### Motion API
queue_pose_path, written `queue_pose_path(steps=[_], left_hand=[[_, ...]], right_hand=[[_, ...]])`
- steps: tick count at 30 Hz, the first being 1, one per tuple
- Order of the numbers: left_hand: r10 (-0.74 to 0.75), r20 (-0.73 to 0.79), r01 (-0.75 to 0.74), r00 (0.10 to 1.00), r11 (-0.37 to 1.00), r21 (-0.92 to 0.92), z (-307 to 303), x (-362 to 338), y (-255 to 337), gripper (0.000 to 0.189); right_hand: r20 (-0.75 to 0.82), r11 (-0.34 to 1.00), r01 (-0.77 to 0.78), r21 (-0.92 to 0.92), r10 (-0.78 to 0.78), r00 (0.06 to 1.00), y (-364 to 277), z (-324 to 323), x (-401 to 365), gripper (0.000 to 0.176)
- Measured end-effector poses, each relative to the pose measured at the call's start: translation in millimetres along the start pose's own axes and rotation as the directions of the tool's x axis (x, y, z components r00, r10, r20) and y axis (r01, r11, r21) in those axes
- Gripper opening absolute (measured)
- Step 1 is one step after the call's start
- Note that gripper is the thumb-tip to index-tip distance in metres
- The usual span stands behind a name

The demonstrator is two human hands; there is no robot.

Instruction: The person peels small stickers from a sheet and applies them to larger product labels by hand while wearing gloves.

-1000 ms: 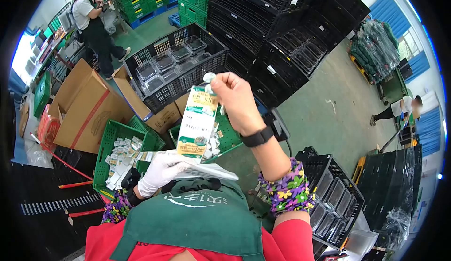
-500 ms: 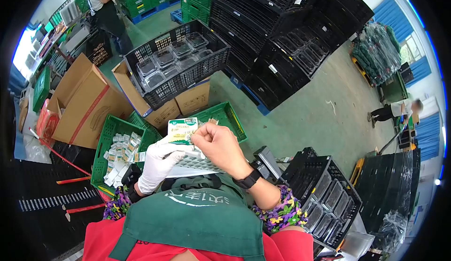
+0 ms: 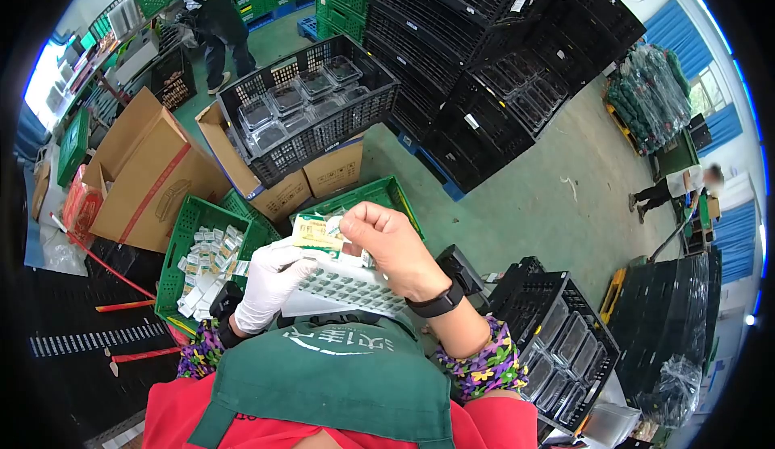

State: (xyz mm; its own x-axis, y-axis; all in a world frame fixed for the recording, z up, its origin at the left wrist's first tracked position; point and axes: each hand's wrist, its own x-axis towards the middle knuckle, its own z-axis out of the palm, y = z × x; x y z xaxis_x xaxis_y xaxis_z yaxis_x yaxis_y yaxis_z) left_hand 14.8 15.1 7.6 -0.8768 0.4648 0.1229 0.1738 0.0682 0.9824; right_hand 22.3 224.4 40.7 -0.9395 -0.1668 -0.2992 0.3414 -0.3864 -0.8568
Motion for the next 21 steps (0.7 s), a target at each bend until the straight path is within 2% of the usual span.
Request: queue_pose_path(steps=[2, 4, 5, 7, 8, 10, 12, 13, 14, 16, 17, 20, 21], left_hand=[[0.035, 0.018, -0.034, 0.999, 0.999, -0.024, 2.8, -1.1, -4.0, 0.017], [0.111, 0.136, -0.126, 0.985, 0.987, 0.102, 5.8, -1.6, -2.5, 0.016], [0.06, 0.182, -0.07, 0.982, 0.996, 0.05, 7.9, -4.5, -8.7, 0.016], [0.047, 0.214, -0.054, 0.976, 0.998, 0.026, 13.8, -8.4, -15.3, 0.016], [0.035, 0.238, -0.036, 0.971, 0.999, 0.002, 15.7, -8.9, -16.0, 0.016], [0.006, 0.229, -0.008, 0.974, 1.0, 0.008, 14.6, -8.1, -6.5, 0.017], [0.07, 0.128, -0.088, 0.989, 0.986, 0.143, 10.3, -6.6, -1.7, 0.017], [0.168, 0.068, -0.177, 0.983, 0.971, 0.163, 9.8, -5.0, -5.5, 0.018], [0.168, 0.056, -0.175, 0.984, 0.971, 0.163, 8.7, -4.4, -6.5, 0.018], [0.311, -0.005, -0.293, 0.951, 0.901, 0.319, 7.6, -3.5, -7.2, 0.018], [0.31, -0.009, -0.291, 0.951, 0.902, 0.32, 7.5, -3.6, -7.1, 0.018], [0.423, 0.028, -0.378, 0.906, 0.778, 0.502, 7.7, -3.2, -6.3, 0.02], [0.425, 0.032, -0.383, 0.904, 0.777, 0.5, 7.7, -4.1, -6.6, 0.02]], right_hand=[[0.097, 0.998, 0.06, 0.008, -0.06, 0.993, -1.9, -4.3, 3.2, 0.013], [0.094, 0.997, 0.076, -0.032, -0.073, 0.993, -5.2, 0.9, 8.5, 0.012], [0.047, 0.992, 0.118, -0.053, -0.116, 0.992, -8.8, 4.2, 12.5, 0.013], [-0.022, 0.964, 0.248, -0.097, -0.251, 0.968, -14.6, 1.1, 26.0, 0.013], [-0.038, 0.967, 0.24, -0.079, -0.244, 0.969, -22.1, 0.0, 29.0, 0.014], [-0.014, 0.976, 0.187, -0.111, -0.19, 0.982, -30.0, 4.3, 27.4, 0.014], [-0.016, 0.947, 0.198, -0.252, -0.208, 0.978, -22.1, -2.1, 23.0, 0.014], [-0.056, 0.943, 0.182, -0.28, -0.205, 0.977, -17.4, -1.8, 18.7, 0.014], [-0.065, 0.94, 0.194, -0.28, -0.22, 0.973, -15.0, 0.5, 13.3, 0.014], [-0.085, 0.926, 0.17, -0.337, -0.209, 0.974, -7.9, -2.5, 7.8, 0.014], [-0.102, 0.935, 0.153, -0.32, -0.194, 0.976, -8.2, 1.8, 4.2, 0.015], [-0.101, 0.937, 0.155, -0.312, -0.195, 0.976, -3.5, 9.5, 2.4, 0.016], [-0.088, 0.931, 0.171, -0.322, -0.209, 0.974, 1.8, 10.2, 3.2, 0.018]])
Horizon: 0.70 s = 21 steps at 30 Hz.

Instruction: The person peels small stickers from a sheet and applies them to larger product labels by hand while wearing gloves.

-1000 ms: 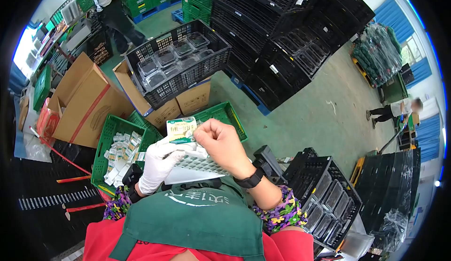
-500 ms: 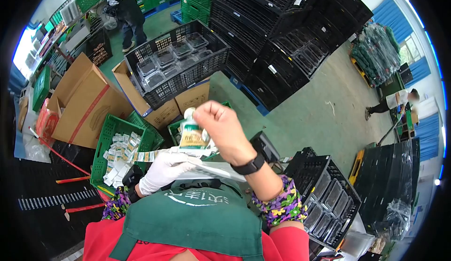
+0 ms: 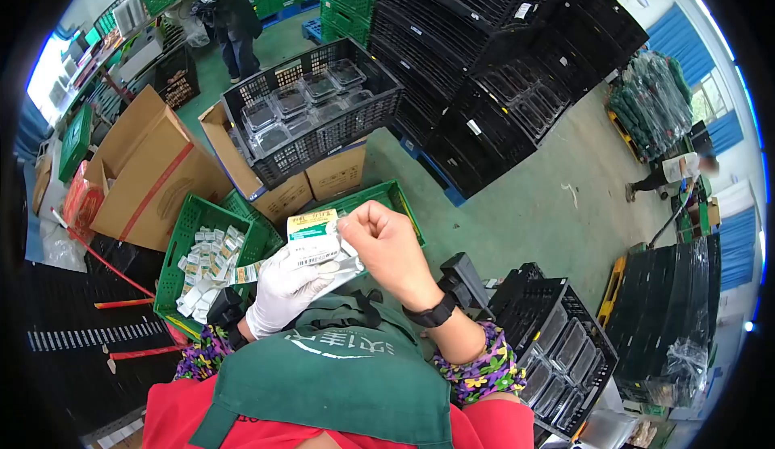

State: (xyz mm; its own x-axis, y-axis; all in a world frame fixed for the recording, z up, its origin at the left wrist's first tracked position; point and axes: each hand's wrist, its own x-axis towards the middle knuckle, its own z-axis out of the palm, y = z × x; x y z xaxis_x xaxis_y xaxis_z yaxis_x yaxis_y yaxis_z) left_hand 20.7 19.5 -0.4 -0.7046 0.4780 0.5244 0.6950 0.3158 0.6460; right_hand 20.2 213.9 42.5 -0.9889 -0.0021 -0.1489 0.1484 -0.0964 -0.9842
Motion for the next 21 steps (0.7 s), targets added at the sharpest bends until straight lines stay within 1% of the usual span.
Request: queue_pose_path(steps=[1, 2, 3, 4, 5, 6, 7, 8, 9, 10, 11, 13, 14, 15, 16, 17, 18, 19, 21], left_hand=[[0.044, -0.005, -0.043, 0.999, 0.998, 0.046, 0.7, 0.8, -0.7, 0.022], [0.088, -0.009, -0.086, 0.996, 0.992, 0.091, 1.6, 1.4, -1.3, 0.024], [0.09, -0.006, -0.089, 0.996, 0.992, 0.088, 3.4, 1.6, -1.6, 0.024], [0.112, -0.014, -0.11, 0.994, 0.99, 0.084, 5.1, 2.0, -2.3, 0.025], [0.133, -0.023, -0.131, 0.991, 0.988, 0.082, 6.0, 2.8, -2.6, 0.027], [0.134, -0.024, -0.131, 0.991, 0.988, 0.083, 6.5, 2.6, -2.0, 0.027], [0.14, -0.025, -0.137, 0.99, 0.985, 0.105, 6.8, 0.1, -0.4, 0.027], [0.145, -0.025, -0.141, 0.989, 0.982, 0.127, 7.0, 0.6, -0.5, 0.027], [0.145, -0.025, -0.141, 0.989, 0.982, 0.127, 6.3, 1.1, -1.2, 0.027], [0.169, -0.005, -0.167, 0.986, 0.976, 0.141, 5.7, 1.5, -1.7, 0.027], [0.193, 0.016, -0.193, 0.981, 0.969, 0.154, 4.9, 2.1, -1.9, 0.027], [0.191, 0.026, -0.193, 0.981, 0.967, 0.167, 0.6, 7.3, 2.4, 0.025], [0.192, 0.031, -0.194, 0.981, 0.964, 0.183, -1.1, 6.9, 4.4, 0.024], [0.192, 0.033, -0.195, 0.981, 0.963, 0.184, 0.4, 5.9, 2.6, 0.024], [0.074, 0.053, -0.077, 0.996, 0.995, 0.063, 3.8, 0.7, -0.8, 0.022], [-0.042, 0.087, 0.047, 0.995, 0.997, -0.056, 6.9, -5.4, -4.3, 0.02], [-0.175, 0.257, 0.218, 0.95, 0.965, -0.147, 7.0, -11.6, -5.8, 0.018], [-0.175, 0.257, 0.217, 0.95, 0.965, -0.147, 8.1, -14.6, -4.6, 0.018], [-0.261, 0.301, 0.348, 0.917, 0.892, -0.289, 7.3, -16.8, 1.5, 0.018]], right_hand=[[-0.006, 1.0, 0.0, 0.001, 0.0, 1.0, -0.3, 1.5, 0.4, 0.018], [0.002, 0.998, -0.004, -0.064, 0.004, 1.0, -1.1, 2.7, 0.4, 0.019], [0.01, 0.992, -0.008, -0.128, 0.009, 1.0, -1.4, 2.8, -0.3, 0.021], [0.007, 0.956, 0.009, -0.292, -0.007, 1.0, 1.6, -0.4, 1.8, 0.024], [0.005, 0.956, 0.009, -0.293, -0.008, 1.0, -1.7, -0.7, 2.2, 0.024], [-0.066, 0.88, 0.009, -0.474, -0.046, 0.997, -7.0, 0.0, 2.0, 0.025], [-0.129, 0.771, -0.006, -0.637, -0.099, 0.987, -9.6, 1.0, 0.6, 0.026], [-0.129, 0.771, -0.005, -0.636, -0.1, 0.987, -6.5, -2.2, 3.4, 0.026], [-0.021, 0.897, 0.026, -0.44, -0.039, 0.999, 0.2, -7.0, 6.3, 0.025], [0.098, 0.975, 0.026, -0.219, -0.004, 0.995, 3.6, -10.4, 7.7, 0.025], [0.098, 0.976, 0.025, -0.218, -0.004, 0.995, 2.4, -11.0, 7.9, 0.025], [0.19, 0.969, 0.028, -0.247, 0.02, 0.982, -2.3, -11.3, 10.4, 0.022], [0.14, 0.974, 0.06, -0.22, -0.03, 0.99, -0.6, -12.3, 13.7, 0.021], [0.097, 0.979, 0.141, -0.147, -0.128, 0.987, -0.7, -12.9, 21.3, 0.018], [0.066, 0.989, 0.15, -0.018, -0.148, 0.987, -7.7, -12.8, 25.2, 0.017], [0.032, 0.981, 0.159, 0.11, -0.164, 0.986, -14.9, -12.6, 28.4, 0.017], [0.066, 0.986, 0.123, 0.115, -0.132, 0.989, -16.4, -19.1, 31.2, 0.018], [0.066, 0.985, 0.124, 0.116, -0.133, 0.989, -14.8, -20.1, 31.9, 0.018], [-0.065, 0.992, 0.108, 0.06, -0.104, 0.992, -10.6, -19.7, 33.0, 0.02]])
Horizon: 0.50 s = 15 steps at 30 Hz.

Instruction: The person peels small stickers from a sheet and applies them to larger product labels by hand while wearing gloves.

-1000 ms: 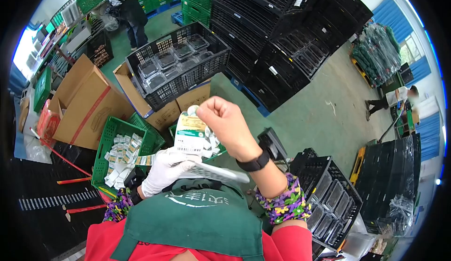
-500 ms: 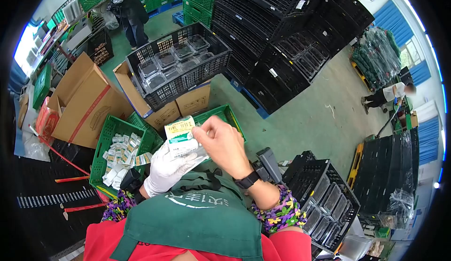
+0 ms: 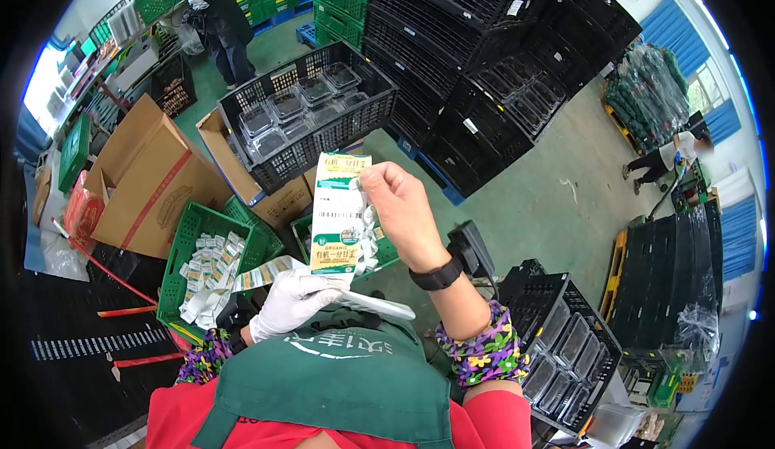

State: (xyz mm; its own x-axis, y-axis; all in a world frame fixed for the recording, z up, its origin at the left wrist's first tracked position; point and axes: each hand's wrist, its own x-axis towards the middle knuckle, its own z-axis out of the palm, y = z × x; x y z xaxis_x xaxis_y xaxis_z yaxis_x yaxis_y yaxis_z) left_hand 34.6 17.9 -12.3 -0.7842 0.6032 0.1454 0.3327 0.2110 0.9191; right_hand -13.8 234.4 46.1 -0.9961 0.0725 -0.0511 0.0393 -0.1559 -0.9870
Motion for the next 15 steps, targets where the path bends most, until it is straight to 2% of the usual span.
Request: queue_pose_path(steps=[1, 2, 3, 4, 5, 8, 10, 13, 15], left_hand=[[-0.009, -0.052, 0.011, 0.999, 0.999, 0.033, -1.5, -0.3, 2.6, 0.017], [-0.014, -0.061, 0.016, 0.998, 0.999, 0.032, -3.2, 0.1, 3.9, 0.017], [-0.019, -0.129, 0.018, 0.991, 1.0, -0.006, -5.3, 2.7, 4.9, 0.016], [-0.025, -0.196, 0.017, 0.98, 0.999, -0.045, -6.8, 4.7, 4.8, 0.016], [-0.006, -0.215, -0.006, 0.977, 0.998, -0.056, -8.7, 5.2, 1.9, 0.016], [-0.015, -0.217, -0.001, 0.976, 0.997, -0.071, -11.6, 8.6, 2.6, 0.018], [-0.039, -0.215, 0.016, 0.976, 0.994, -0.106, -9.2, 9.3, 2.7, 0.019], [0.016, -0.226, -0.035, 0.974, 0.996, -0.08, -6.2, 9.7, 0.2, 0.019], [0.05, -0.217, -0.059, 0.975, 0.997, -0.039, -5.6, 8.6, 0.6, 0.02]], right_hand=[[-0.058, 0.998, -0.031, -0.052, 0.028, 0.998, 1.5, -0.7, -0.1, 0.017], [-0.048, 0.998, -0.035, -0.054, 0.032, 0.998, 3.5, 1.6, -4.0, 0.017], [-0.097, 0.993, -0.009, -0.114, -0.002, 0.995, 5.7, 3.7, -9.7, 0.018], [-0.144, 0.984, 0.013, -0.175, -0.039, 0.989, 8.5, 5.3, -16.3, 0.023], [-0.107, 0.966, 0.013, -0.258, -0.042, 0.993, 13.4, 5.2, -22.5, 0.03], [-0.012, 0.958, 0.011, -0.287, -0.015, 1.0, 18.7, 18.1, -42.4, 0.03], [-0.019, 0.943, 0.012, -0.332, -0.019, 1.0, 19.3, 26.7, -47.0, 0.029], [-0.04, 0.932, 0.021, -0.361, -0.038, 0.998, 21.3, 32.2, -46.1, 0.029], [-0.018, 0.835, 0.067, -0.546, -0.091, 0.996, 24.8, 31.3, -46.0, 0.027]])
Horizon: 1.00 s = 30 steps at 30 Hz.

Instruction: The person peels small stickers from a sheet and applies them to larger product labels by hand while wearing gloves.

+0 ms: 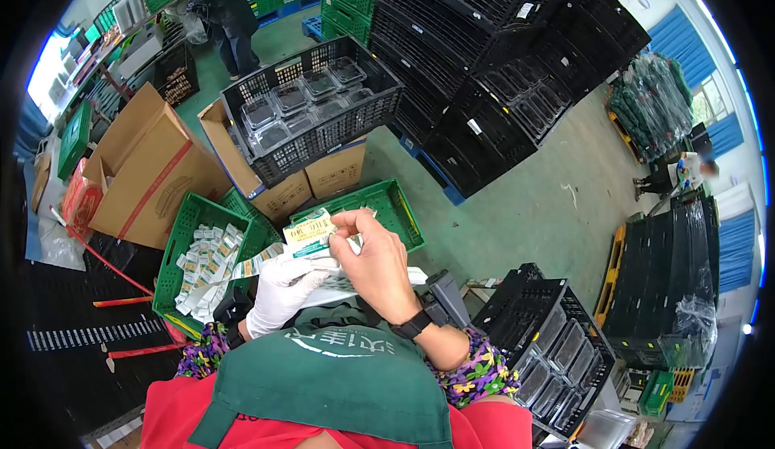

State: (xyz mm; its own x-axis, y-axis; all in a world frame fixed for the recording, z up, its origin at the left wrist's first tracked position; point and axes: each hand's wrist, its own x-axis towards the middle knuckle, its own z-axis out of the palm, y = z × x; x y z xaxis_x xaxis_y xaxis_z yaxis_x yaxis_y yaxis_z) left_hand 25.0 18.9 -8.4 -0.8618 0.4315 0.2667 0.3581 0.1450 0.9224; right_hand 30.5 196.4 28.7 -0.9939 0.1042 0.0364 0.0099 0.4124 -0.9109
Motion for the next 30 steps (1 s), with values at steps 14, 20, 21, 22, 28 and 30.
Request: queue_pose_path(steps=[14, 20, 21, 22, 28, 30], left_hand=[[-0.115, 0.014, 0.115, 0.993, 0.992, -0.052, -3.3, 3.4, 7.1, 0.018], [-0.005, -0.082, 0.007, 0.997, 1.0, 0.02, -5.5, 4.0, 5.2, 0.017], [0.023, -0.047, -0.023, 0.999, 1.0, -0.01, -6.5, 4.0, 0.8, 0.019], [0.053, -0.014, -0.053, 0.999, 0.998, -0.041, -6.7, 3.7, -1.6, 0.021], [0.067, 0.179, -0.08, 0.982, 0.995, 0.063, -4.7, 4.8, -0.6, 0.021], [-0.029, 0.215, 0.039, 0.976, 0.998, -0.044, 2.4, -1.2, -2.3, 0.02]], right_hand=[[0.097, 0.966, -0.042, 0.254, 0.017, 0.995, 18.9, -21.2, 34.8, 0.032], [0.288, 0.994, -0.099, 0.035, 0.085, 0.954, 24.2, -25.1, 24.7, 0.043], [0.428, 0.98, -0.196, 0.028, 0.165, 0.889, 24.8, -26.3, 26.2, 0.04], [0.461, 0.961, -0.251, 0.118, 0.17, 0.871, 24.5, -23.4, 25.9, 0.033], [0.401, 0.661, -0.429, 0.616, 0.206, 0.893, 3.4, -21.6, 35.4, 0.014], [0.397, 0.611, -0.439, 0.659, 0.213, 0.893, 3.2, -24.8, 44.6, 0.014]])
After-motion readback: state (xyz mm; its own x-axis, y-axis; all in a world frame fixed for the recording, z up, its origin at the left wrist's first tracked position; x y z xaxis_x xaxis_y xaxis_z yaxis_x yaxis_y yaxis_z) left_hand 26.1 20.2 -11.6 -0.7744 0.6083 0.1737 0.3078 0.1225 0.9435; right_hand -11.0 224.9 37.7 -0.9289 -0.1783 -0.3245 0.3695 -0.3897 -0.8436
